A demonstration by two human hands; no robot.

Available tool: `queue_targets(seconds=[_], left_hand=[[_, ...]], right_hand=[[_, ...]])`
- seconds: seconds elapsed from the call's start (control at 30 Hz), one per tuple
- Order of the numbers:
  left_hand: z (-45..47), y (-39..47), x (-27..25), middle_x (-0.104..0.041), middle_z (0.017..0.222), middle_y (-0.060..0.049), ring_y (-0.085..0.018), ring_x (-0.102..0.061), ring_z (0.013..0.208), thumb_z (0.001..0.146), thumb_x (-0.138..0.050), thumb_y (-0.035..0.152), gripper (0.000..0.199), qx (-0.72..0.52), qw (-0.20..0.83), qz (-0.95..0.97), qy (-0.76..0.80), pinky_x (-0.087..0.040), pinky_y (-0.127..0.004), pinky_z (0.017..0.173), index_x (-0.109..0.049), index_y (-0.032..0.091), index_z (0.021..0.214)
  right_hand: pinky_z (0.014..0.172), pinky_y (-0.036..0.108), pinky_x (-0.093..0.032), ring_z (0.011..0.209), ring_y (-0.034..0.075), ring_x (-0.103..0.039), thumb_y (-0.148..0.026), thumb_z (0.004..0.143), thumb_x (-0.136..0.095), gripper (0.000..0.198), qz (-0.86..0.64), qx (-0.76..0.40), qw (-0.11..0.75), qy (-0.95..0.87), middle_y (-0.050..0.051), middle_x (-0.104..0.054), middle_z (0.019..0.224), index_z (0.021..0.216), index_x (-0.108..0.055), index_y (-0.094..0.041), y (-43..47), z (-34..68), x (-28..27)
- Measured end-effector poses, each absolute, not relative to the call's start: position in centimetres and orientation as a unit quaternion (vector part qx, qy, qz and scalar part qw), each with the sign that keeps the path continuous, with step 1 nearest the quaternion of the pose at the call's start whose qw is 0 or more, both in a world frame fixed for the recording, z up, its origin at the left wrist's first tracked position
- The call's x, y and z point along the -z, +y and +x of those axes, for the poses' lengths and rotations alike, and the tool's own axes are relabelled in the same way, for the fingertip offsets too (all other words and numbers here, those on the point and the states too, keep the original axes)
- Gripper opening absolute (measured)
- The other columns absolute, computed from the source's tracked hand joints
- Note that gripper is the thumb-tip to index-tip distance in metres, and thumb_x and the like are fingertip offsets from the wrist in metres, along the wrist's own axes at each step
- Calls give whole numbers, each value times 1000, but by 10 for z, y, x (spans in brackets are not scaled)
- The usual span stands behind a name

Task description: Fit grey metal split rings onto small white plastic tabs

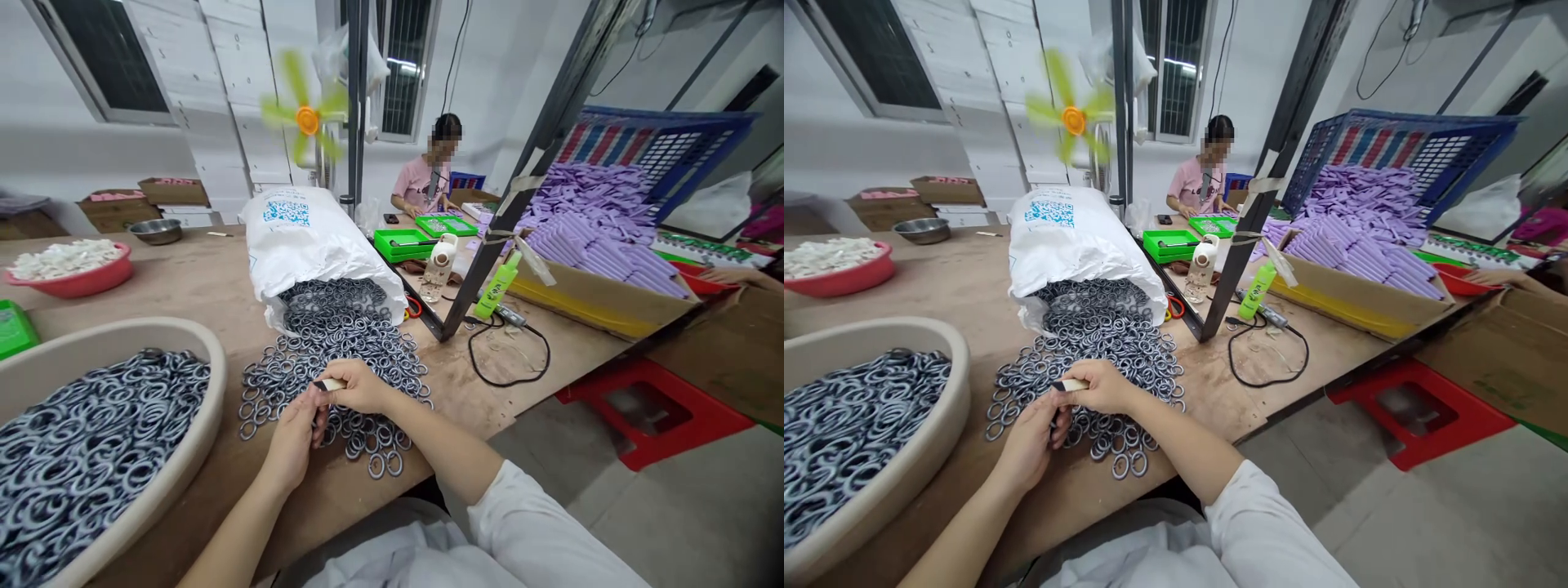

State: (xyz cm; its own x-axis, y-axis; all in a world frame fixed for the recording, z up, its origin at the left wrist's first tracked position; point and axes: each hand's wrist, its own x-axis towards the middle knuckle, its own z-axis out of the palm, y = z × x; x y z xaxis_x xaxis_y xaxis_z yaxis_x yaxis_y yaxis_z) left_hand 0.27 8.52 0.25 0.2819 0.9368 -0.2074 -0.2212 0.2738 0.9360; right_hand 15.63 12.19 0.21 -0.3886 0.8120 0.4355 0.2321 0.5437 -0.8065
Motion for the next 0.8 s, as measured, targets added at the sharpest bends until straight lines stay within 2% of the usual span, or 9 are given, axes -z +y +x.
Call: queue_targets(seconds=[0.17, 0.27, 0.33, 0.43, 0.57, 0.8], left_hand=[[1, 90, -8, -40, 54, 8, -4, -31, 39, 70, -73, 58, 46, -458, 690, 381, 412, -23, -15, 35, -48, 20, 75], [-2, 93, -10, -38, 53, 8, -3, -28, 38, 73, -71, 57, 45, -470, 716, 350, 380, -21, -15, 35, -46, 19, 71], [-4, 95, -11, -39, 54, 8, -3, -30, 38, 73, -71, 57, 45, -479, 726, 334, 362, -21, -16, 36, -46, 19, 71], [-5, 97, -11, -40, 55, 8, -3, -31, 38, 73, -69, 59, 46, -496, 729, 316, 351, -20, -16, 36, -46, 19, 71], [-3, 96, -9, -41, 53, 8, -3, -32, 38, 73, -69, 60, 48, -513, 718, 304, 359, -21, -17, 35, -44, 19, 70], [-2, 93, -9, -39, 50, 9, -4, -32, 36, 73, -69, 59, 47, -507, 721, 304, 361, -21, -17, 35, -42, 20, 70]], right_hand=[[66, 26, -42, 66, 12, -52, -65, 79, -63, 51, -371, -412, 454, -698, -1, -57, 69, 73, -65, -15, 124, 144, -3], [72, 27, -44, 74, 14, -55, -63, 85, -57, 46, -423, -387, 500, -649, 1, -62, 78, 83, -66, -17, 125, 143, -5], [66, 25, -41, 68, 13, -51, -58, 87, -55, 42, -449, -350, 499, -653, -1, -59, 72, 84, -63, -18, 124, 144, -9], [59, 25, -35, 60, 12, -45, -48, 95, -48, 36, -458, -245, 440, -732, -3, -51, 63, 76, -58, -19, 115, 146, -17], [60, 26, -32, 62, 12, -48, -40, 97, -47, 33, -432, -118, 364, -817, 0, -54, 67, 73, -57, -19, 98, 142, -22], [60, 26, -32, 63, 13, -51, -41, 98, -43, 35, -422, -83, 327, -841, 1, -56, 67, 73, -57, -20, 98, 139, -17]])
